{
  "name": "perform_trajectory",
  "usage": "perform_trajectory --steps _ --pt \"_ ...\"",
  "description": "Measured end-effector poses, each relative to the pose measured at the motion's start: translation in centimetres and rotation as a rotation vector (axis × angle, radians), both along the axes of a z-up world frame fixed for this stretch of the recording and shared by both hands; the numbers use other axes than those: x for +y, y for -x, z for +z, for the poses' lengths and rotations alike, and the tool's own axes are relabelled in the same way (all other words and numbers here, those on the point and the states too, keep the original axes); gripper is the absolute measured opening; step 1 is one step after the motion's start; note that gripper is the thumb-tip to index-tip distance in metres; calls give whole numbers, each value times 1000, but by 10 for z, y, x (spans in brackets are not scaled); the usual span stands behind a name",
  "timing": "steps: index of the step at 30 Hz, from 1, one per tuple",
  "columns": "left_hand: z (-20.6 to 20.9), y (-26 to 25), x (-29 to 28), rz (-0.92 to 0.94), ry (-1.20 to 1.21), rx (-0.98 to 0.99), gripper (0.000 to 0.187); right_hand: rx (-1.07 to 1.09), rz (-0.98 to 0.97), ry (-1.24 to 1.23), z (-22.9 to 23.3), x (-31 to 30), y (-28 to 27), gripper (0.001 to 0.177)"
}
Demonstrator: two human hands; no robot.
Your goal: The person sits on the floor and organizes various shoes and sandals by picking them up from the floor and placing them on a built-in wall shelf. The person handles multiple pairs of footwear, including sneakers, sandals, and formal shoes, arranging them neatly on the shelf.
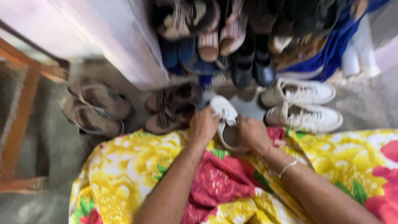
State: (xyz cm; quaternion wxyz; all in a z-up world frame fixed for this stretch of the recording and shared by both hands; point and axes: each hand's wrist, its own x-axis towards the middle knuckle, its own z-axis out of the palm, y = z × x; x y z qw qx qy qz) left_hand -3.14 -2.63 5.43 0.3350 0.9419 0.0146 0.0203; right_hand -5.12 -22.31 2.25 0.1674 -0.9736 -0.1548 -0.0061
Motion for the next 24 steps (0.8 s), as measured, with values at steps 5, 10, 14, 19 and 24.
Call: perform_trajectory --steps 5,10,14,19,24 --pt "58 2 12 119 187 -111 24 53 -23 -43 91 -7 7 19" --pt "136 -2 16 110 421 -369 21 -10 -35 -206 216 -20 16 24" --pt "201 -8 8 90 519 -497 23 -55 -103 -301 301 -32 21 36" --pt "276 -10 -4 26 666 -667 26 -191 -190 -398 368 -57 27 33" --pt "323 -26 -7 93 352 -909 17 -420 -249 -573 396 -80 15 26"
